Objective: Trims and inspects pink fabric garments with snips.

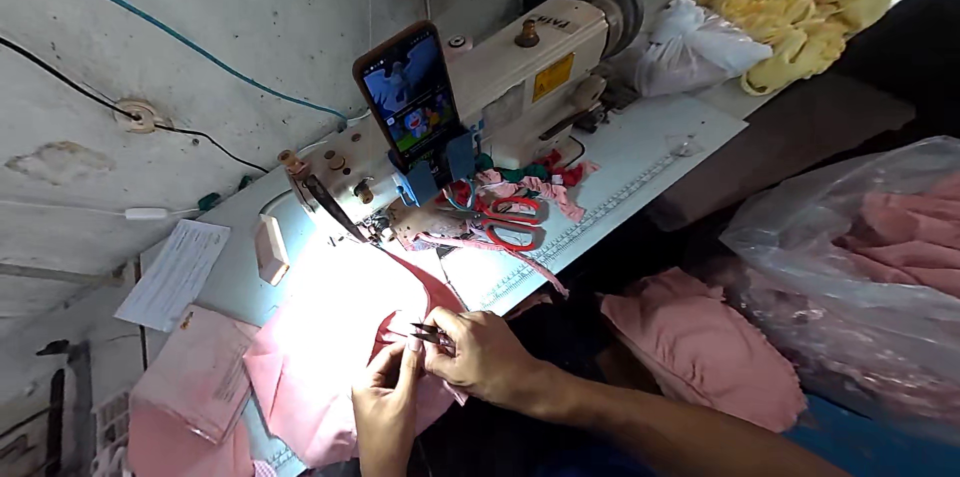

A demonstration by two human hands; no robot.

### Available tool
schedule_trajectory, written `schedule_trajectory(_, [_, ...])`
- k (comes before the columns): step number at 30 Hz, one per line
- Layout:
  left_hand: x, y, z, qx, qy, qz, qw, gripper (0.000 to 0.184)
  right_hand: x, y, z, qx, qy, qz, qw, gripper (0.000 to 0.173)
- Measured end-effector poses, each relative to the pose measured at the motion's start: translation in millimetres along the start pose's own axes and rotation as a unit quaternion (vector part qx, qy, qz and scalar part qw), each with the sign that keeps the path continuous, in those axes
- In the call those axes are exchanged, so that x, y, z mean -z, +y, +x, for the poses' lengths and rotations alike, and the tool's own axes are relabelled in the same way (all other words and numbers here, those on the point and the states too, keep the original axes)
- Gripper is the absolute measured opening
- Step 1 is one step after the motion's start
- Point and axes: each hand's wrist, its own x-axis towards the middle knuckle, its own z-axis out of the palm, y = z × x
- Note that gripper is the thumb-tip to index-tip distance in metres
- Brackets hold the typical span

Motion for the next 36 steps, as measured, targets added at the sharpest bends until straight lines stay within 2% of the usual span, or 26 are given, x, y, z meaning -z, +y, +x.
schedule_trajectory(2, [0,3,0,-0.013,0.007,0.025,1.000,0.011,-2,0,-1,0.026,0.025,-0.040,0.999,0.024])
schedule_trajectory(6, [-4,12,-4,-0.056,0.055,0.154,0.985,0.015,-4,-3,-3,0.051,0.093,-0.112,0.988,0.022])
schedule_trajectory(10, [-3,7,4,-0.004,0.023,0.019,1.000,0.007,2,-2,-3,0.088,0.071,-0.097,0.989,0.018])
schedule_trajectory(12, [-1,3,7,0.014,0.004,-0.015,1.000,0.007,4,1,-2,0.112,0.071,-0.105,0.986,0.019])
schedule_trajectory(15, [1,2,7,0.027,-0.035,-0.051,0.998,0.006,8,2,-1,0.102,0.061,-0.104,0.987,0.019])
schedule_trajectory(17, [0,1,6,0.026,-0.045,-0.075,0.996,0.006,10,1,0,0.066,0.036,-0.071,0.995,0.021])
schedule_trajectory(20, [-6,1,1,-0.005,-0.014,-0.052,0.999,0.004,12,-1,7,-0.063,-0.045,0.105,0.991,0.028])
schedule_trajectory(22, [-9,1,1,-0.006,0.006,-0.034,0.999,0.006,7,0,7,-0.101,-0.044,0.156,0.982,0.027])
schedule_trajectory(25, [-8,3,8,0.000,0.007,-0.030,1.000,0.006,9,0,5,-0.090,-0.016,0.130,0.987,0.031])
schedule_trajectory(28, [-9,8,11,0.010,0.008,-0.029,1.000,0.006,31,-9,-5,-0.075,-0.007,0.199,0.977,0.040])
schedule_trajectory(32, [-13,17,7,0.037,0.013,-0.046,0.998,0.004,50,-20,-20,-0.084,-0.078,0.346,0.931,0.024])
schedule_trajectory(34, [-15,20,7,0.045,0.014,-0.055,0.997,0.004,48,-17,-22,-0.097,-0.105,0.339,0.930,0.020])
schedule_trajectory(36, [-17,22,5,0.045,0.018,-0.060,0.997,0.005,43,-13,-22,-0.103,-0.101,0.282,0.948,0.016])
